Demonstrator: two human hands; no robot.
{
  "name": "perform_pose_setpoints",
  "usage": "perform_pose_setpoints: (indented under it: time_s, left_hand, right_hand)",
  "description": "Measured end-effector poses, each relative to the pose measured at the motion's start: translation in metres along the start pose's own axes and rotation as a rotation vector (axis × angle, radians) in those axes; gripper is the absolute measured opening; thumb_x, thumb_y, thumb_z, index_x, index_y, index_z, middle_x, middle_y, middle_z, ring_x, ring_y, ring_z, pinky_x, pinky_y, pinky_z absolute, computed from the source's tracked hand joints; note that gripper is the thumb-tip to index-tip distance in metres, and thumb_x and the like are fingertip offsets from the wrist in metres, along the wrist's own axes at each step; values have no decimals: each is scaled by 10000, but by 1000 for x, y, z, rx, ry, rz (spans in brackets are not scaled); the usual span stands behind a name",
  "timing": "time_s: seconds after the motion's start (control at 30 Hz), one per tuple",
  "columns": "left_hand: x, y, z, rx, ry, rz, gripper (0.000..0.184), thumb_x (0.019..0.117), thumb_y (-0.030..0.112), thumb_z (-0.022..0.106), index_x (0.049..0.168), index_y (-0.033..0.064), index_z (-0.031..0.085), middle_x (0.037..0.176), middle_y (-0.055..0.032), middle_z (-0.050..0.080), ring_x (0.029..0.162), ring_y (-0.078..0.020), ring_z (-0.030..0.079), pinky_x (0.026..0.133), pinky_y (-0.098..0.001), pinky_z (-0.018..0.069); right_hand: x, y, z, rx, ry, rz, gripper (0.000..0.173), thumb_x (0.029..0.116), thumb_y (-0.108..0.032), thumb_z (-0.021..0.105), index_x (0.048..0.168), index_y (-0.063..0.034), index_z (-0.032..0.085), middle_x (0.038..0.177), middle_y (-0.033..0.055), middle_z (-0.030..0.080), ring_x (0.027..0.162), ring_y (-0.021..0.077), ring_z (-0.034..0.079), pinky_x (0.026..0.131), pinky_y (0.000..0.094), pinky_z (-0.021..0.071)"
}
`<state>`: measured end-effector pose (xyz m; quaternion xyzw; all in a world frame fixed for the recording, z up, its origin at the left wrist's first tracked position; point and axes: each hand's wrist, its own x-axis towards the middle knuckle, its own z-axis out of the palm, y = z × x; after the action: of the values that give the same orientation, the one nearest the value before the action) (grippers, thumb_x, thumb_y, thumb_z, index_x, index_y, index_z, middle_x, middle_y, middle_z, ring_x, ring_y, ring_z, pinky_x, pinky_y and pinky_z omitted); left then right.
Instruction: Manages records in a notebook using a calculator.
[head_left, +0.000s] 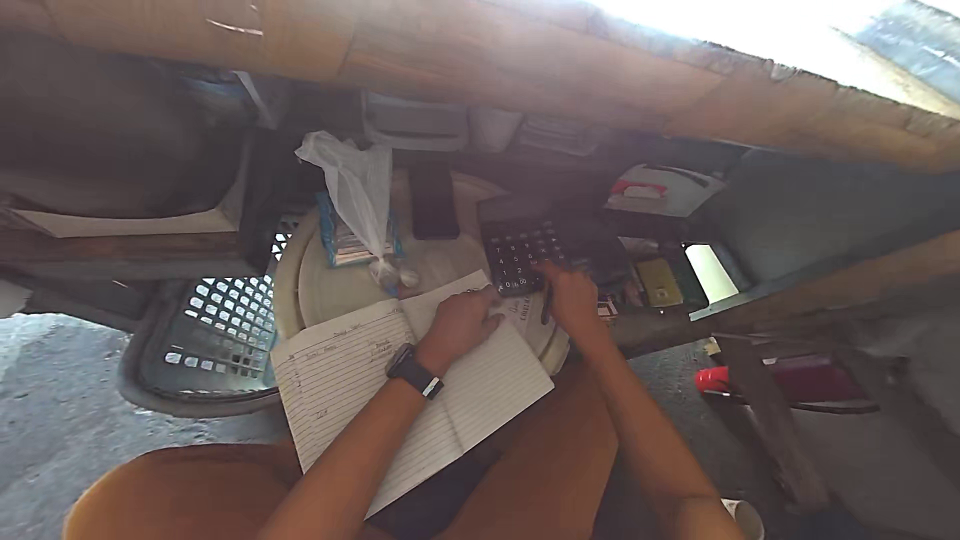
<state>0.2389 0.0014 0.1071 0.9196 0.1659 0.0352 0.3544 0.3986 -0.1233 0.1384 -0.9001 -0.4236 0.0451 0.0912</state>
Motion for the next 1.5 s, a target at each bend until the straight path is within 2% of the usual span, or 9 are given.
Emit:
perform_pose_setpoints:
  time_s: [0.13,0.5,0.67,0.77,0.87,1.03,1.17,1.3,1.5]
  left_hand:
    - [1,1,-1,-12,-9,-16,301,1025,228,623,1227,7,658,881,-169,673,831,-340,659,798,-544,519]
    - [1,3,-4,5,-52,-37,342,1047,247,573,1286,11,638,945,-176,681,890,-345,656,858,-539,503]
    - [0,0,-2,-3,-32,-3,347,1047,237,568,1287,-2,640,938,-182,685,890,-354,661,859,-545,506]
    - [0,0,-2,1,-27,10,340,1048,236,568,1280,-2,639,923,-183,685,883,-357,665,851,-545,511]
    - [0,1,-1,-2,-25,1,319,1045,229,580,1258,1,648,930,-185,685,878,-359,667,839,-549,514]
    - [-1,2,0,-14,-7,-9,303,1030,216,611,1244,7,652,914,-183,682,838,-352,662,805,-549,518]
    - [0,0,2,-6,-1,-6,306,1026,217,622,1248,9,650,909,-178,684,843,-354,665,814,-559,521]
    - [1,1,1,11,-11,-21,309,1030,229,617,1252,17,647,881,-162,676,823,-337,659,807,-539,521]
    - [1,1,0,-1,-1,-17,302,1030,230,616,1238,14,653,863,-159,673,813,-332,657,792,-537,518]
  right_hand:
    - [-14,-7,3,66,58,-90,352,1017,6,522,1289,-112,713,992,235,730,865,461,702,735,612,536]
    - [-20,-36,6,33,-148,-137,375,1028,-18,486,1345,-99,670,1052,238,730,1009,451,695,858,588,522]
    - [-27,-1,13,220,203,-84,361,1000,23,514,1283,-78,714,1052,235,734,931,458,707,815,614,544]
    - [-22,32,18,262,397,71,331,1042,-51,506,1329,-42,670,1160,267,689,1079,476,658,919,604,528]
    - [-15,53,19,386,408,106,362,1050,-6,467,1385,10,603,1153,280,690,1014,460,674,909,598,517]
    - [-9,62,28,578,381,36,325,1045,18,470,1336,55,610,1201,265,693,1078,423,685,950,576,521]
    - [-10,55,20,502,307,93,340,1065,-13,445,1357,6,618,1200,241,695,1040,414,685,915,582,525]
    - [-10,43,16,241,295,89,369,1030,9,495,1354,-63,656,1171,284,680,1066,489,659,918,634,512]
    - [4,37,26,155,401,-136,377,948,108,558,1249,-48,723,1345,335,597,1274,532,559,1053,641,449]
